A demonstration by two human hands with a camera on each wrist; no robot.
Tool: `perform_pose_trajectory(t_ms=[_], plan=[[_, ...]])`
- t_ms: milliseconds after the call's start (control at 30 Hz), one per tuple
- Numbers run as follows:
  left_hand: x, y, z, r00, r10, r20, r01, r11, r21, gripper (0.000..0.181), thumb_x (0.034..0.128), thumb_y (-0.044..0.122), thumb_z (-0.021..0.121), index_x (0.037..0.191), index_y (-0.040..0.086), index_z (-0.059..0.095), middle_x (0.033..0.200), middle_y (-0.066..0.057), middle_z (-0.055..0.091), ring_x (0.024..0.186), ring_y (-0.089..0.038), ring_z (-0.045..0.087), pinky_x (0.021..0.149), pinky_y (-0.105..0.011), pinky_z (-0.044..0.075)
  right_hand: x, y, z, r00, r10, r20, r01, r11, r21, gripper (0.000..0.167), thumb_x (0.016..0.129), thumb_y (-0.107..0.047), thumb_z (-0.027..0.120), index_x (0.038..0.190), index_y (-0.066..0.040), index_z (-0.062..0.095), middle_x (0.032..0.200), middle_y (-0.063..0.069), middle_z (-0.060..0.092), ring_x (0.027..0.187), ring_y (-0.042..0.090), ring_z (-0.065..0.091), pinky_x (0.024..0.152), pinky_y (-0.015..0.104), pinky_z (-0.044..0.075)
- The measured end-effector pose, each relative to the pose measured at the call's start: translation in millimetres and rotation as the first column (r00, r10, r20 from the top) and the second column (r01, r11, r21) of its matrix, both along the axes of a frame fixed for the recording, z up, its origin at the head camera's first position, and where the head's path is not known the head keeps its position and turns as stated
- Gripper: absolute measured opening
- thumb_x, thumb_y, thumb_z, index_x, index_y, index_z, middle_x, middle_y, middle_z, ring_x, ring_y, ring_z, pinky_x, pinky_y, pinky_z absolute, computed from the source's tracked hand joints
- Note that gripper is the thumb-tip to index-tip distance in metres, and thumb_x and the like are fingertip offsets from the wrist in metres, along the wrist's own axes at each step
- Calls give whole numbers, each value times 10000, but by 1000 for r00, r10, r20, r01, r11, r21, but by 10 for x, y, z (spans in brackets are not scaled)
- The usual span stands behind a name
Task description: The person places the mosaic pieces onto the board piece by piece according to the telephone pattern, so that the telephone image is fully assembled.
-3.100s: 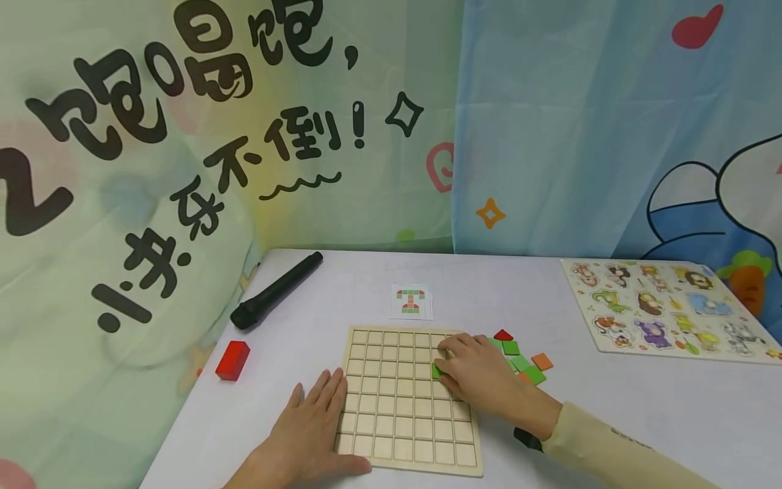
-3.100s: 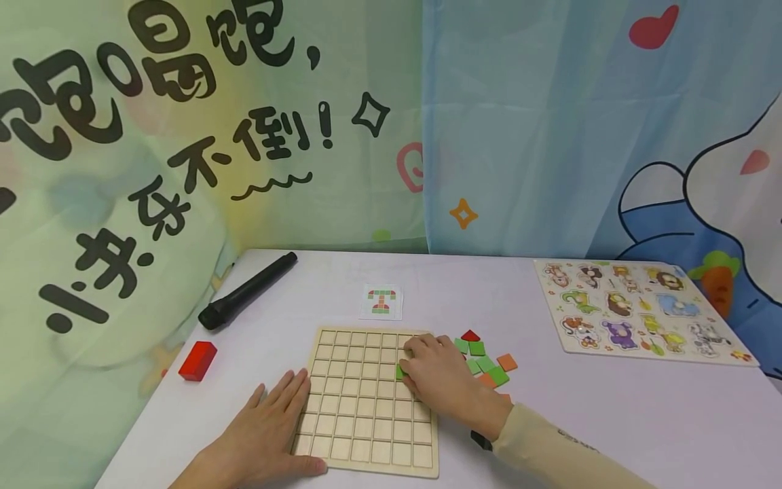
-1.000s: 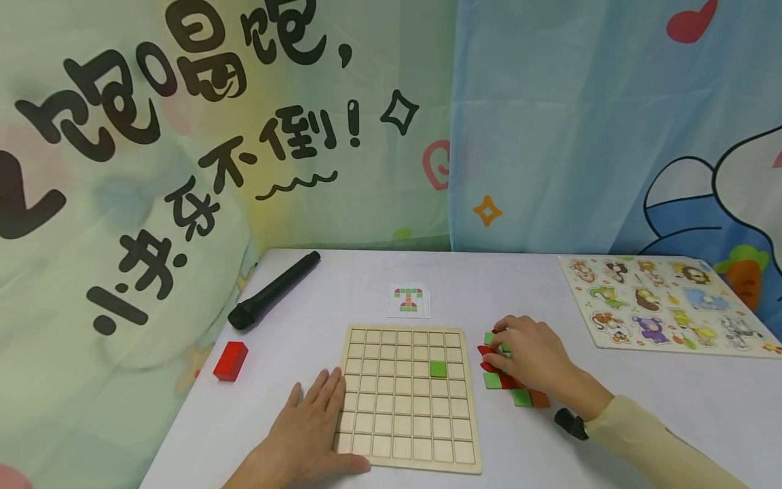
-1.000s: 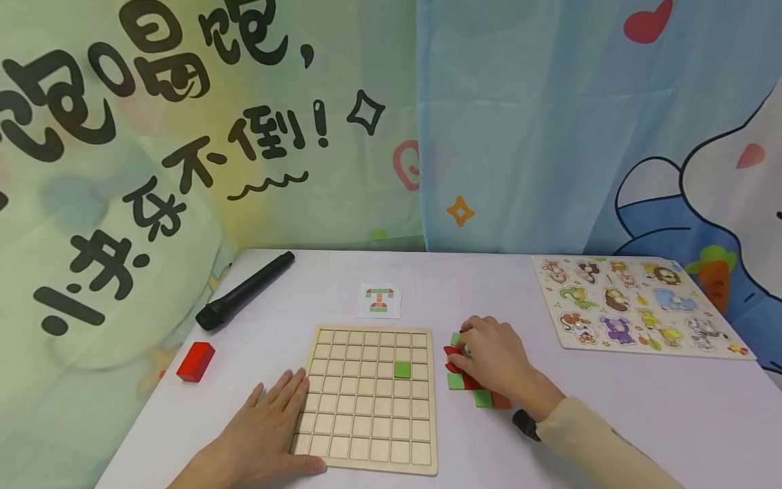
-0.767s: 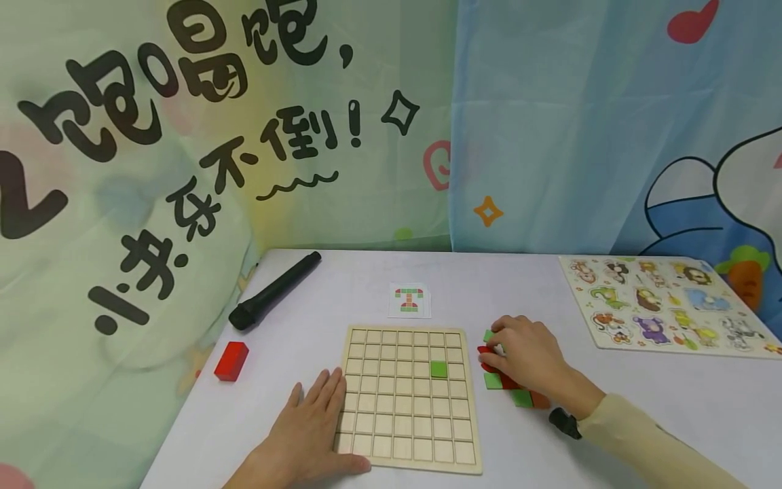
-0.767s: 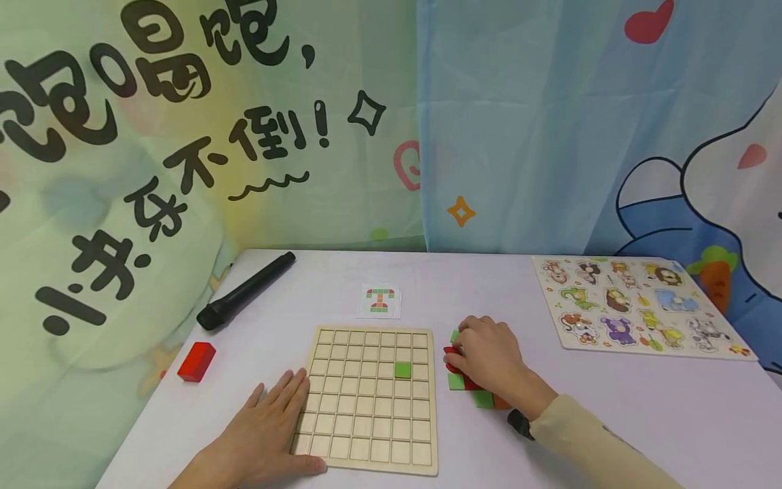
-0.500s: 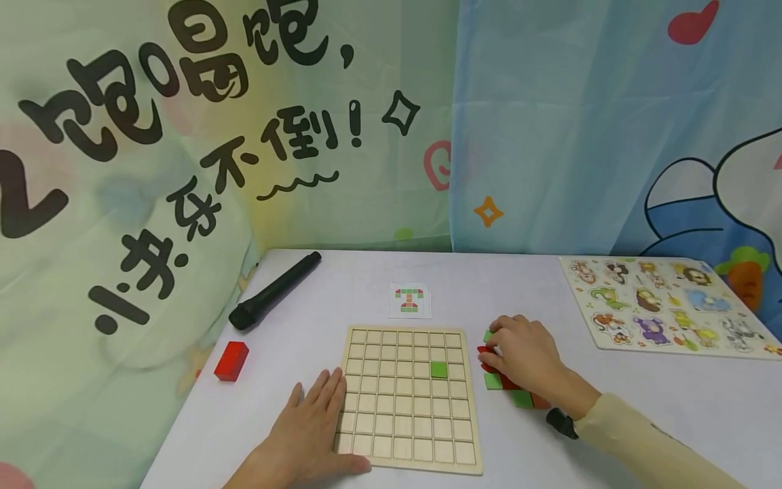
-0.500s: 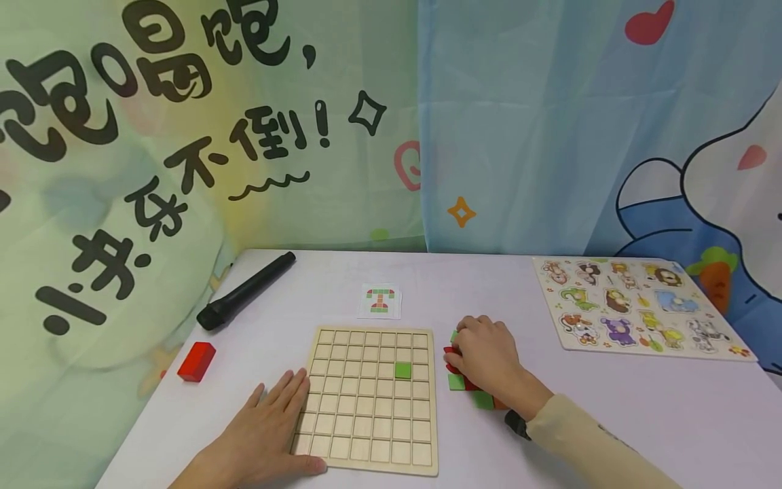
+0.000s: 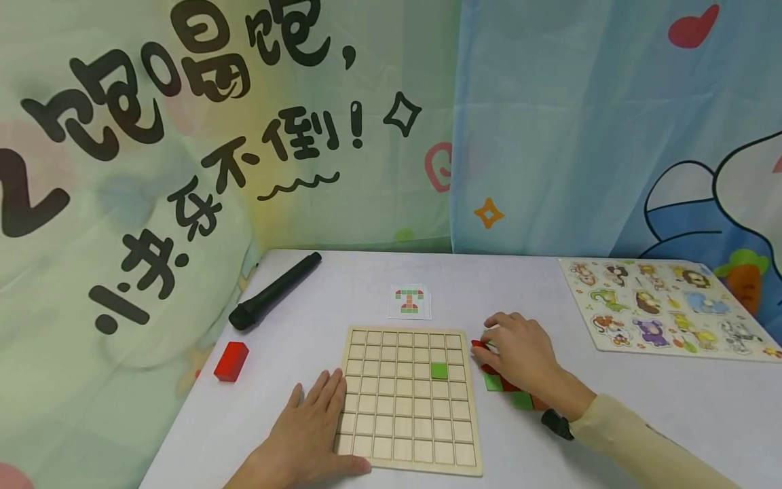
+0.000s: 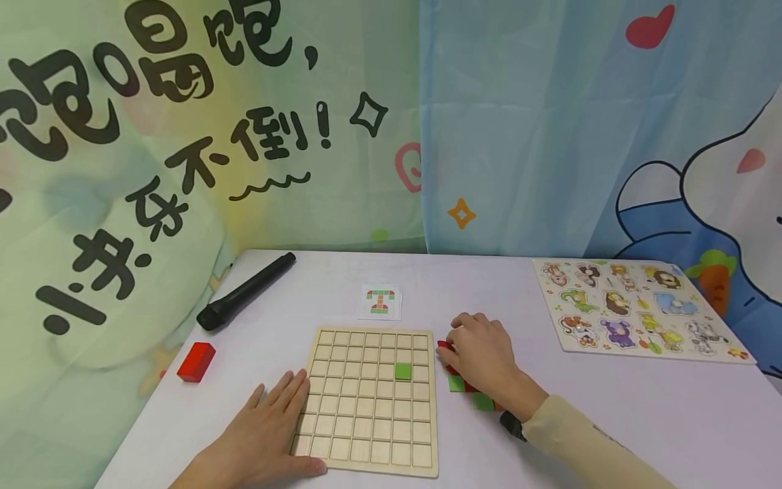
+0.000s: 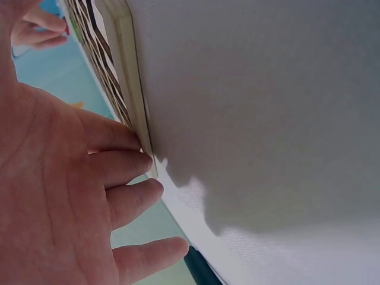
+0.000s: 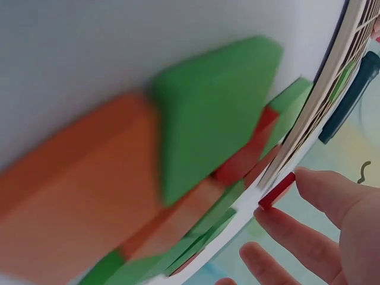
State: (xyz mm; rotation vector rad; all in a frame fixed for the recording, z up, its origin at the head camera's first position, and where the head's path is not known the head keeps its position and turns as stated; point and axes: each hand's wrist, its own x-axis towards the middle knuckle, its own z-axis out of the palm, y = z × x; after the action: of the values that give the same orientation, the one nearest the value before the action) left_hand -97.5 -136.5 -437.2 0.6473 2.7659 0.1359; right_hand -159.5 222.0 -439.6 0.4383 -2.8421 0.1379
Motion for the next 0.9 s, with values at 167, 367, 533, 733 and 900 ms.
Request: perform_pose_trajectory(t_ms=[167,367,533,733,900], plan=[[4,-10,11,1000,-11,-20,11,1000,-5,1280,727,878,612,1589,-17,304,1685,-172,292,1571,-375,274,1189,-690,277,-13,-173,26,999,34,19,-33,999,-8,238,860,-404,810,790,-177,801,1128,73,745,1008,318,680,734,474,554],[8,-13,28,1000,-18,-15,18,1000,6,1286,734,887,596,1587,-28,299,1686,-180,283,1571,-379,270,1187,-692,276,-42,-371,0,998,55,22,-55,998,25,282,879,-443,782,741,-197,768,1135,49,739,1022,297,679,782,475,557],[2,-8,14,1000,-21,-15,21,1000,5,1285,731,881,605,1587,-28,298,1689,-179,277,1572,-380,266,1189,-694,270,-66,-519,-37,997,72,5,-72,996,50,318,890,-455,765,726,-184,747,1102,33,735,1022,279,673,824,477,549],[-2,-2,2,1000,-20,-5,20,1000,-5,1278,733,879,603,1588,-21,301,1690,-170,279,1572,-375,268,1191,-694,266,-83,-620,-63,997,78,-23,-76,992,102,356,890,-475,763,729,-157,762,1054,16,734,985,252,673,842,464,541],[-7,0,1,1000,-16,-2,16,1000,-3,1272,732,871,611,1588,-19,304,1690,-168,283,1572,-374,268,1191,-698,264,-100,-639,-90,993,94,-77,-83,987,139,382,864,-505,779,707,-157,757,1012,8,734,953,241,681,827,446,543]])
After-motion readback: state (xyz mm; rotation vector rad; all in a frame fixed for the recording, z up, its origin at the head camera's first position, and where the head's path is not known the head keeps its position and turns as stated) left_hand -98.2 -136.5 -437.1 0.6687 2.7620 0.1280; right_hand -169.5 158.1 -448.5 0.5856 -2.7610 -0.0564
